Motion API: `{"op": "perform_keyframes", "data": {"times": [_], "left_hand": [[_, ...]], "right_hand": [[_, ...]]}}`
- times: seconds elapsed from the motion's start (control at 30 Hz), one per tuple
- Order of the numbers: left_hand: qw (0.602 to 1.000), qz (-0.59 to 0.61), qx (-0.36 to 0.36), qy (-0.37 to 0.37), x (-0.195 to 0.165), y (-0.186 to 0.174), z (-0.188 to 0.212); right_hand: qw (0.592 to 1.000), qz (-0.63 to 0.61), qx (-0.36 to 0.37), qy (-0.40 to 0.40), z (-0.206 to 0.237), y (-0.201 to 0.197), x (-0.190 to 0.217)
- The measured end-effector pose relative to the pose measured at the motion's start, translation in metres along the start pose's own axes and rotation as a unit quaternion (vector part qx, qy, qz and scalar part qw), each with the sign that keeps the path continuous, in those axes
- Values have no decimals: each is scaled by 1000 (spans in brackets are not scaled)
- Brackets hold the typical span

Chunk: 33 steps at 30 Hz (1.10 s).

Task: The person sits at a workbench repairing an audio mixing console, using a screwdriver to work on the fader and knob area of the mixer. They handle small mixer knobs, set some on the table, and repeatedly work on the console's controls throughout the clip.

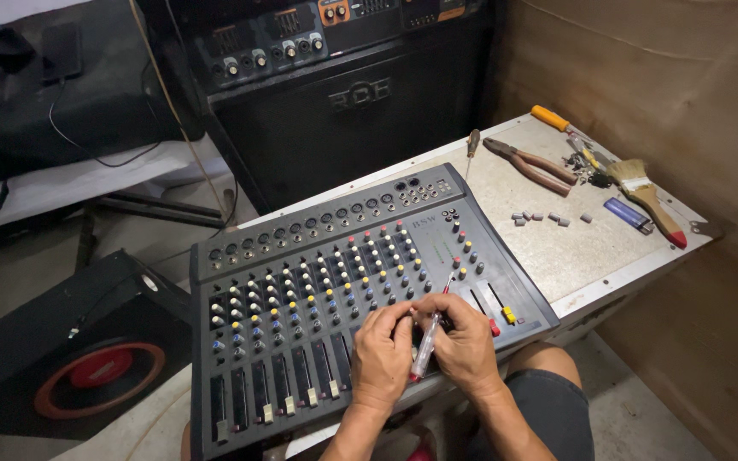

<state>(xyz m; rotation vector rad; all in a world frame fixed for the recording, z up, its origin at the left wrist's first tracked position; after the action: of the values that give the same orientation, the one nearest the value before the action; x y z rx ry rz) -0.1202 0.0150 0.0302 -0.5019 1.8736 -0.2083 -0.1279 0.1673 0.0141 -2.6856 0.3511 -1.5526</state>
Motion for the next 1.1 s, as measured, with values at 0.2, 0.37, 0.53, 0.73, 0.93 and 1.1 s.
{"op": "perform_keyframes", "data": {"times": [0.2, 0.37, 0.53, 0.73, 0.93, 1.1], "left_hand": [[1000, 4, -3, 2, -1, -1, 1], [1000, 0, -4, -9, 1, 0, 1], [1000, 3, -4, -14, 0, -1, 1], [1000, 3, -4, -16, -2, -2, 0], [1000, 9, 1, -25, -1, -1, -1], [1000, 6, -3, -13, -1, -1, 0]], "right_hand": [[1000, 1, -3, 5, 1, 0, 0], [999, 11, -23, 23, 3, -3, -3], [999, -36, 2, 11, 2, 1, -3], [1000, -23, 7, 16, 0, 0, -1], [1000, -18, 2, 24, 0, 1, 1], [1000, -17, 2, 0, 0, -1, 3]]}}
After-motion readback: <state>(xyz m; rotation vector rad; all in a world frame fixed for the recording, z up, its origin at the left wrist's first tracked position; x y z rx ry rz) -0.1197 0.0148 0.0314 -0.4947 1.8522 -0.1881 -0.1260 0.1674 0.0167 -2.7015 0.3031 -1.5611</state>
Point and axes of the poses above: each hand's wrist, its own z-axis away from the middle knuckle, its own y-axis out of the palm, x = y × z, the point moved 8 cm from there along -z, towards the middle knuckle, and after that the axes turned 5 degrees about -y, right-handed, at the moved point
